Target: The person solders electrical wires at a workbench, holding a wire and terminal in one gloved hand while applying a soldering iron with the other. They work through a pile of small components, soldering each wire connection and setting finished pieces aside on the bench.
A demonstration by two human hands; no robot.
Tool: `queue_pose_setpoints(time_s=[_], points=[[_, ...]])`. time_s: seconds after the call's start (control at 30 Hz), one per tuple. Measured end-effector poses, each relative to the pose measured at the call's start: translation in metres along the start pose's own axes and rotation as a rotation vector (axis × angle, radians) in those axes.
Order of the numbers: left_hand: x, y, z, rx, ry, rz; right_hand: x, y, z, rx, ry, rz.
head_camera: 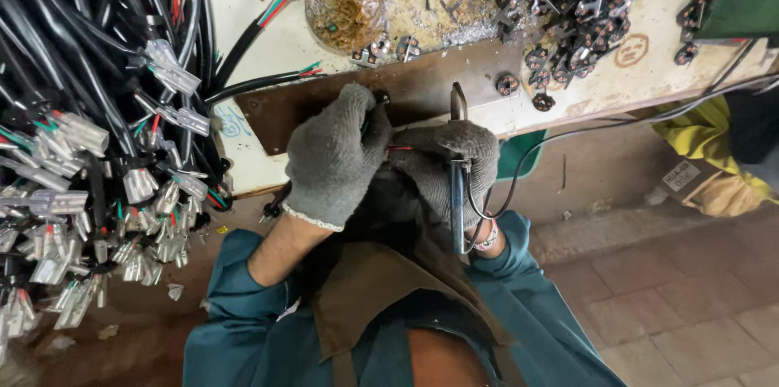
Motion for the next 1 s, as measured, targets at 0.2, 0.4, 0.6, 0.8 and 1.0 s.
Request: queue_pose_setpoints(time_s=[0.2, 0.4, 0.6, 0.8, 1.0], points=[[0.006, 0.033, 0.008, -0.025, -0.075, 0.336, -0.011, 0.004, -0.013, 0.131, 0.053, -0.055], [-0.011, 0.016, 0.016, -0.133, -0.053, 0.555, -0.012, 0.002, -0.008, 0.084, 0.005, 0.006], [-0.018, 0.011, 0.015, -0.175, -0.064, 0.513, -0.013, 0.004, -0.019, 0.140, 0.004, -0.029], [-0.017, 0.014, 0.010, -0.292, -0.064, 0.514, -0.014, 0.008, -0.029, -0.003, 0.065, 0.014], [-0.022, 0.010, 0.011, -0.205, 0.010, 0.657, 0.010, 0.004, -0.012, 0.201, -0.270, -0.425]])
Point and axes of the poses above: each hand's wrist, its own z-axis away from the middle knuckle, its own y-axis out of the back of the hand, x = y × z, the point moved 5 cm from there along -z, towards the middle knuckle, and after that the axes turned 3 degrees about -z, right-handed, at the moved point
